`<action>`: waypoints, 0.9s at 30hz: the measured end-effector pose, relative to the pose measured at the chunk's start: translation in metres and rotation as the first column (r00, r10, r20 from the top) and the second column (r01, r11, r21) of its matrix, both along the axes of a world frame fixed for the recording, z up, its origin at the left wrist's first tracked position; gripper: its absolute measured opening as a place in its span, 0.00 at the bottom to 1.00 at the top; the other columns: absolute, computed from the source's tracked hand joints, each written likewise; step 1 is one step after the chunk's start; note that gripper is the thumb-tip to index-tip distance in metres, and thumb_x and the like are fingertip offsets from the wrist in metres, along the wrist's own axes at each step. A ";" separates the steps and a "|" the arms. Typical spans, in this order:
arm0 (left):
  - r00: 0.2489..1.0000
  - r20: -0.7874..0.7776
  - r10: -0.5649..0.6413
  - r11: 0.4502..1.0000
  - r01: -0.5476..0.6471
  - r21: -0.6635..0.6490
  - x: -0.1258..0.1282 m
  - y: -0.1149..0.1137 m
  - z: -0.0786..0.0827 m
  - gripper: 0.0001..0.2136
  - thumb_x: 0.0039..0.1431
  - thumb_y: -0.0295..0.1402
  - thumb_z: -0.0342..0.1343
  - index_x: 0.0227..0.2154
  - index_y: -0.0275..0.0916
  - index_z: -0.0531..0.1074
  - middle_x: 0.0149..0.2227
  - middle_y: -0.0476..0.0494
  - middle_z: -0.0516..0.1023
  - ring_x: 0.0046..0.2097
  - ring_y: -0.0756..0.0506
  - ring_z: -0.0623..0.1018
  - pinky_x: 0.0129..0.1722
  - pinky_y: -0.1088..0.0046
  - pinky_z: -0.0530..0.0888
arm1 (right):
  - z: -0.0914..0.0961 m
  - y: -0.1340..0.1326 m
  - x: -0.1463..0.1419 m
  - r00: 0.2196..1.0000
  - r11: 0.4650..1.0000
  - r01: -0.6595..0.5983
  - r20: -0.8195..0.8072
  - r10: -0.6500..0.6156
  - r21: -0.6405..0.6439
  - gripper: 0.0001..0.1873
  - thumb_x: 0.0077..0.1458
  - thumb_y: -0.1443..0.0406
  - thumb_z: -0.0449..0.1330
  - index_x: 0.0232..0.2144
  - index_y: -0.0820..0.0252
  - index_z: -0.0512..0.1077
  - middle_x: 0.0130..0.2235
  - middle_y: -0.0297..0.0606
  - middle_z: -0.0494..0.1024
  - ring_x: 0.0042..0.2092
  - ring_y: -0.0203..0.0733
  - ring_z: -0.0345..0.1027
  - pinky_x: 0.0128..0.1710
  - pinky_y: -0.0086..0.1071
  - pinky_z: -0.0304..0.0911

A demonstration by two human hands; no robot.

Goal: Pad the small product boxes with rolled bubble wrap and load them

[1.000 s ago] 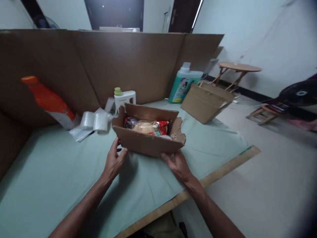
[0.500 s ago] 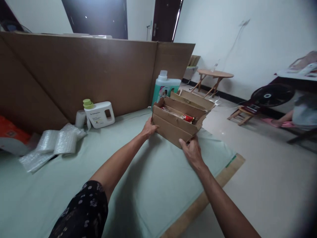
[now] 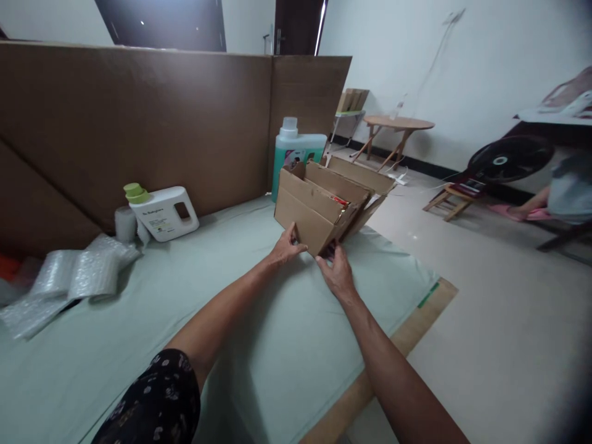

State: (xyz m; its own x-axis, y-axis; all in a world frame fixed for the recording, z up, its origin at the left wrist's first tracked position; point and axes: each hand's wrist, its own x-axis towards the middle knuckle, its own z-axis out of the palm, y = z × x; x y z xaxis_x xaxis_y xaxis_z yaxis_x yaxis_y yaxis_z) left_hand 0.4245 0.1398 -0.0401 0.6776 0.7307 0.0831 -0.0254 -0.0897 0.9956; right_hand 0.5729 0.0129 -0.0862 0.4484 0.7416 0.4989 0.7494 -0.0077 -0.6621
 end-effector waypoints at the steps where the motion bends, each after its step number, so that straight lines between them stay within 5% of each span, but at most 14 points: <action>1: 1.000 -0.014 -0.002 1.000 0.002 0.017 0.000 0.002 0.000 0.52 0.44 0.34 0.67 0.72 0.35 0.48 0.72 0.31 0.54 0.65 0.30 0.67 0.62 0.55 0.68 | 0.000 0.000 -0.001 1.000 1.000 0.018 -0.008 -0.018 -0.005 0.43 0.57 0.57 0.58 0.69 0.67 0.51 0.62 0.61 0.66 0.59 0.55 0.66 0.53 0.49 0.69; 7: 0.991 -0.135 -0.012 0.976 0.040 0.212 -0.012 -0.016 0.004 0.41 0.51 0.32 0.61 0.69 0.32 0.55 0.69 0.29 0.62 0.68 0.30 0.64 0.66 0.51 0.63 | 0.005 -0.005 -0.004 0.993 0.992 0.116 -0.024 -0.117 -0.047 0.29 0.51 0.61 0.57 0.55 0.66 0.69 0.49 0.54 0.77 0.47 0.52 0.73 0.47 0.45 0.72; 12: 0.962 -0.273 0.003 0.891 0.122 0.438 -0.076 -0.093 0.003 0.29 0.53 0.32 0.61 0.60 0.37 0.68 0.68 0.32 0.64 0.70 0.31 0.59 0.70 0.47 0.51 | 0.022 -0.007 -0.002 0.988 0.984 0.154 0.002 -0.154 -0.088 0.10 0.45 0.64 0.54 0.29 0.57 0.74 0.37 0.45 0.79 0.41 0.49 0.72 0.47 0.43 0.68; 16: 0.852 -0.511 0.111 0.598 0.354 0.719 -0.156 -0.162 0.010 0.24 0.66 0.42 0.52 0.61 0.36 0.67 0.68 0.30 0.63 0.69 0.31 0.61 0.68 0.47 0.54 | 0.040 -0.005 -0.012 0.990 0.979 0.143 0.009 -0.144 -0.144 0.07 0.43 0.64 0.53 0.23 0.54 0.71 0.33 0.46 0.77 0.38 0.50 0.70 0.45 0.43 0.65; 18: 0.807 -0.563 0.180 0.513 0.411 0.754 -0.198 -0.189 0.015 0.25 0.69 0.46 0.48 0.63 0.37 0.64 0.68 0.31 0.64 0.69 0.33 0.62 0.68 0.49 0.56 | 0.046 -0.001 -0.019 0.989 0.973 0.146 0.023 -0.144 -0.180 0.05 0.41 0.63 0.53 0.22 0.53 0.70 0.31 0.47 0.75 0.35 0.52 0.68 0.42 0.45 0.64; 21: 0.781 -0.582 0.227 0.542 0.395 0.742 -0.257 -0.224 0.021 0.26 0.69 0.47 0.48 0.63 0.38 0.63 0.68 0.33 0.63 0.70 0.34 0.60 0.68 0.52 0.56 | 0.051 0.003 -0.029 0.990 0.960 0.133 0.067 -0.121 -0.245 0.04 0.40 0.61 0.55 0.21 0.52 0.69 0.30 0.46 0.74 0.34 0.52 0.66 0.39 0.46 0.63; 27: 0.744 -0.602 0.290 0.747 0.217 0.628 -0.346 -0.285 0.016 0.27 0.67 0.45 0.52 0.65 0.38 0.62 0.71 0.34 0.58 0.73 0.35 0.56 0.72 0.52 0.51 | 0.058 0.007 -0.041 0.973 0.923 0.178 0.198 -0.115 -0.341 0.08 0.42 0.60 0.57 0.25 0.53 0.75 0.36 0.47 0.77 0.41 0.55 0.70 0.44 0.45 0.64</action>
State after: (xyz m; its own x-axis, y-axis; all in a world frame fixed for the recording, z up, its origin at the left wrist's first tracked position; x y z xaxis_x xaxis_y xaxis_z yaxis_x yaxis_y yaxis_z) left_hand 0.0784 -0.1451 -0.0244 0.7153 0.6927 0.0923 0.5906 -0.6699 0.4500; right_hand 0.5318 0.0200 -0.0277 0.4972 0.8162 0.2943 0.8231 -0.3364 -0.4576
